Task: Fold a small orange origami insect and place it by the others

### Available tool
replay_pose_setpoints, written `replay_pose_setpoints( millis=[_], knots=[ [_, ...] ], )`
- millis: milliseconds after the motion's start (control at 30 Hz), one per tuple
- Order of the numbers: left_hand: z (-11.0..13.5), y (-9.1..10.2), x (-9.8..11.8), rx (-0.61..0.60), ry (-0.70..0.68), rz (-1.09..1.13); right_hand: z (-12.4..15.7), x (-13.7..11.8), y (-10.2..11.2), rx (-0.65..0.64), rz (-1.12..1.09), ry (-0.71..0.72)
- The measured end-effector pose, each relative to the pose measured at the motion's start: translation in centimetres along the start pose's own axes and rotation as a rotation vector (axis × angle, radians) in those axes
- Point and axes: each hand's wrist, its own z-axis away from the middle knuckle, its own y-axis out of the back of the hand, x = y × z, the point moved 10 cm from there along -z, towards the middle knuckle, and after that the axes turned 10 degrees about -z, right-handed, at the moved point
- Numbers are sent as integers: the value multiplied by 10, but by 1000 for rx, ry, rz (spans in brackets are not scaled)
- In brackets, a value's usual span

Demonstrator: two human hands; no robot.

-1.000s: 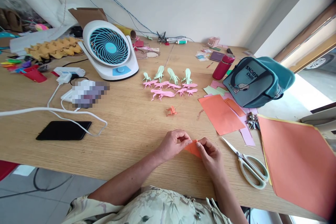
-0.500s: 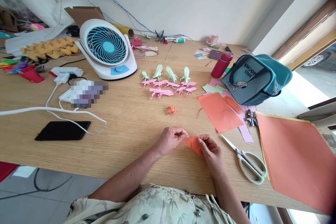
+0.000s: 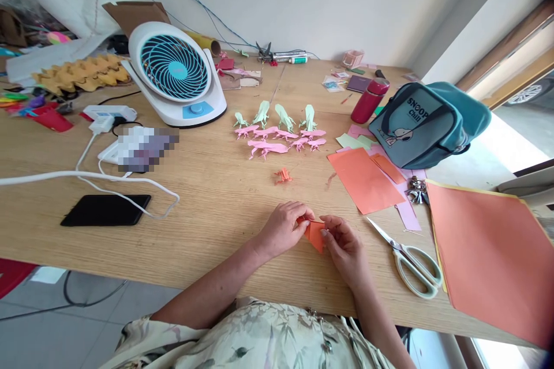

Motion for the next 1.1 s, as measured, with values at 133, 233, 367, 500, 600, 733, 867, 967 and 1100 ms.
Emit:
replay_pose_setpoints(
  millis=[133, 233, 367, 500, 600, 733, 867, 967, 1100],
  knots=[
    [1, -2, -3, -30, 29, 28, 0, -3, -6, -85, 70, 24],
    [3, -6, -4, -69, 47, 53, 1, -9, -16, -196, 204, 62],
    [6, -12, -7, -120, 58, 59, 2, -22, -28, -312, 413, 105],
    [7, -15, -5, -163, 38, 23, -1, -29, -40, -467, 542, 62],
    [8, -17, -2, -190, -5, -22, -8, -31, -44, -561, 631, 50],
    [9, -21, 1, -217, -59, -74, -15, -29, -47, -679, 674, 52],
    [9, -24, 0, -238, -86, -113, -19, -24, -46, -730, 674, 35],
    [11, -26, 0, -249, -105, -133, -19, -19, -46, -763, 689, 5],
    [12, -27, 0, -258, -120, -160, -20, -15, -47, -769, 737, -31]
  ],
)
